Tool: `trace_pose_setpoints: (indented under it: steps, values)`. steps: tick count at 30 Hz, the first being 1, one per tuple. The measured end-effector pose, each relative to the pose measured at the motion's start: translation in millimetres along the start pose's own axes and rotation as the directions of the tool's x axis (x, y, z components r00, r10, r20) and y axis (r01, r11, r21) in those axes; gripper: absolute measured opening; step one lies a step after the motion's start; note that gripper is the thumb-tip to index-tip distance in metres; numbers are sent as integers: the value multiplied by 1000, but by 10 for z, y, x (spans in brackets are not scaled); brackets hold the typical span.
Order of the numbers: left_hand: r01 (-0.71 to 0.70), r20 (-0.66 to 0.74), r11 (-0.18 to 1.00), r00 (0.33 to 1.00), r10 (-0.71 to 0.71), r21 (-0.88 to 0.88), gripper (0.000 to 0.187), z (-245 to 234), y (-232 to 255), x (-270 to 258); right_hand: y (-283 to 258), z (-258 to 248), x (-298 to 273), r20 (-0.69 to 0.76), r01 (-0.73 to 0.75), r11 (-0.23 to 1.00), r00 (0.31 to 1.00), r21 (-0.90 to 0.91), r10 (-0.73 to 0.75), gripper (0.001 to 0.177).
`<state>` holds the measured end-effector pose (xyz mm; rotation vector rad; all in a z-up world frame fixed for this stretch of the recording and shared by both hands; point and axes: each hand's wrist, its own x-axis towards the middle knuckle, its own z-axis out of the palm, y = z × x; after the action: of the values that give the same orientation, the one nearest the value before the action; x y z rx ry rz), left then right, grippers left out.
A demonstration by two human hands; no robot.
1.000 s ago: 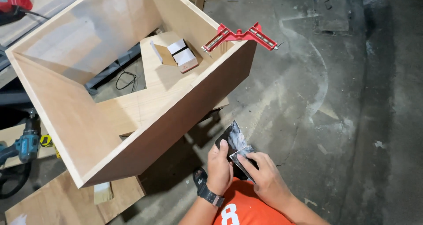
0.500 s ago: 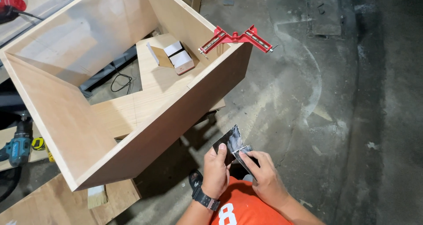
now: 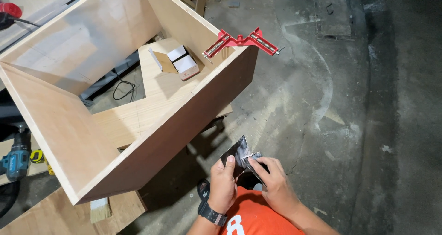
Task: Sanding cabinet edges and applying wood filler to a wooden board using a putty knife and brush.
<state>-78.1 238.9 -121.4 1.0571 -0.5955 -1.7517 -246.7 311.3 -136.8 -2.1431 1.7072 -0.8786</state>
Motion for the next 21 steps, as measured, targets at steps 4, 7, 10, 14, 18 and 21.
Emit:
trace_pose_setpoints:
  steps: [4, 7, 10, 14, 18, 21]
  values:
    - [10, 9, 1000, 1000, -10, 11, 25, -43, -56, 10, 13, 43, -35, -5, -19, 1000, 1000, -9, 19, 95]
    - [-24, 65, 996, 998, 19, 84, 27, -31, -121, 27, 17, 30, -102, -50, -46, 999, 998, 25, 47, 95]
    - [32, 100, 991, 994, -46, 133, 27, 81, -196, 36, 65, 13, -246, -94, -118, 993, 989, -9, 117, 103]
    - [99, 185, 970, 972, -142, 224, 28, 377, -268, 25, 117, -33, -471, -237, -238, 971, 944, -8, 230, 103]
    - [168, 281, 955, 930, -235, 243, 28, 568, -519, -3, 107, -130, -725, -346, -372, 928, 873, -18, 343, 95]
    - [231, 320, 938, 896, -309, 257, 32, 733, -574, -93, 115, -123, -935, -403, -455, 890, 820, -28, 406, 100]
